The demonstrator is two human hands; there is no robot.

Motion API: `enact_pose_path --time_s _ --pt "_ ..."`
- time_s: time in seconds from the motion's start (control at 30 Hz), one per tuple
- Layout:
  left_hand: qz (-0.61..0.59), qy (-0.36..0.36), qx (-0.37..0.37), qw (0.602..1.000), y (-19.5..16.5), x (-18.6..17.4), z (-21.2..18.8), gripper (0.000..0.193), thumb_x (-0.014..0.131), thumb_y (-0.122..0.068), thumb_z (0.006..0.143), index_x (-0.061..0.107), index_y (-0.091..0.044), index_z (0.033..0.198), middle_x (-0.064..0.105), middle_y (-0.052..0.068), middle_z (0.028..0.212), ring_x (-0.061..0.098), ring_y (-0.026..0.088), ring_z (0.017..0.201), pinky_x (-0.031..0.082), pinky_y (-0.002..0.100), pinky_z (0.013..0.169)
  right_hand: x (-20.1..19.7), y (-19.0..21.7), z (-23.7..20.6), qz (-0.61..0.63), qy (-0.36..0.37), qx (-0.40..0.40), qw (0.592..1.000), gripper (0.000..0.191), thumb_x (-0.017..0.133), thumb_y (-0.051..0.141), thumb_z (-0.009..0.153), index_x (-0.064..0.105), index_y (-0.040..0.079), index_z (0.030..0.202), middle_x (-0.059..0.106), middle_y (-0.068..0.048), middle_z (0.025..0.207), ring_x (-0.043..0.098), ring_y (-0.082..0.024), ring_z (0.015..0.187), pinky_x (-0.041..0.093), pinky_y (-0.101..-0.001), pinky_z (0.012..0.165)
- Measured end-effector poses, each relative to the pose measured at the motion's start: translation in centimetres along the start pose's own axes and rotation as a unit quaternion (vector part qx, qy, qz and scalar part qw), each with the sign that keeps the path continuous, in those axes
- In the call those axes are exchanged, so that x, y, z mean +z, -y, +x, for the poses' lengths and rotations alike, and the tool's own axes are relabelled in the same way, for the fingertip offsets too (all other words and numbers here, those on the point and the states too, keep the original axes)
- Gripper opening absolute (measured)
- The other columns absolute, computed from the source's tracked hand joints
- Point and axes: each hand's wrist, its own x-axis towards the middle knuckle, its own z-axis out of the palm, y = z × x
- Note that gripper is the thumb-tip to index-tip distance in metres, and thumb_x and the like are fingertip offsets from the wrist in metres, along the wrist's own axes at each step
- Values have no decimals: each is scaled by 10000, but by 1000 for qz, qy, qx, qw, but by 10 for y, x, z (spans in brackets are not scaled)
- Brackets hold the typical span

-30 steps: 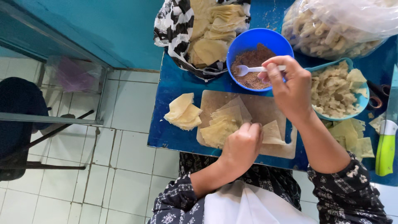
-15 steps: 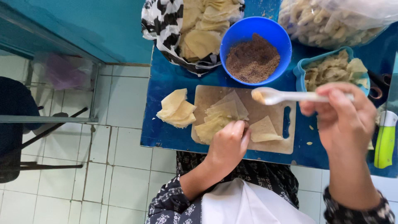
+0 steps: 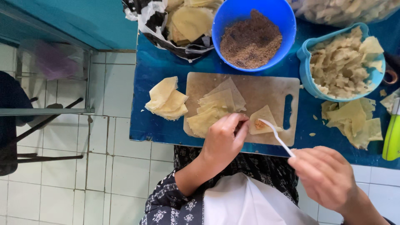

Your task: The person folds thin square dough wrappers on a cutting board, spoons a brown sugar filling from a blue bowl onto a wrapper, and folds and presses the wrapper into a filled triangular parcel, repeating the cycle and stacking finished parcels on the board.

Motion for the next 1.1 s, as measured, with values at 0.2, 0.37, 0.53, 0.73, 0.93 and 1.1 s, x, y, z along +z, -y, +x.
enact_pose_path --time_s 0.2,0.37,0.53,0.73,0.93,1.1 --pt "-24 -1 21 999 -3 3 -1 84 677 -87 961 690 -34 1025 725 149 960 711 335 884 561 395 766 -14 4 20 -38 19 -82 996 261 714 1 859 650 -13 1112 727 -143 989 732 -290 925 555 -446 822" --pt "-30 35 44 998 -3 4 1 106 661 -81 969 710 -39 1054 700 150 963 703 335 845 564 387 743 -2 -15 65 -5 -168 115 979 113 573 -92 1039 556 -100 1150 701 -194 993 733 -241 858 575 -309 695" --pt "-10 46 51 998 -3 5 4 101 673 -80 950 697 -64 1046 689 145 961 697 319 772 562 384 681 36 -69 158 99 -214 129 963 78 585 84 1231 594 8 1248 704 -139 1031 739 -180 866 574 -266 731" --pt "26 52 45 997 -7 8 6 99 682 -79 953 591 -74 993 657 115 917 687 325 767 548 411 653 13 -50 147 -197 -160 72 964 347 651 92 1037 563 -83 1324 626 -228 1091 615 -404 1002 488 -483 897" --pt "4 59 45 997 -4 3 6 80 676 -76 950 612 -78 998 651 122 964 685 336 753 551 413 639 2 -1 76 14 63 289 955 203 755 67 812 678 30 996 641 -112 967 645 -314 909 501 -390 796" --pt "1 65 40 997 1 6 4 81 681 -95 971 609 -75 1002 646 117 956 690 333 772 555 411 649 33 2 44 60 14 347 936 172 771 43 816 672 27 956 642 -100 1004 633 -253 892 490 -318 798"
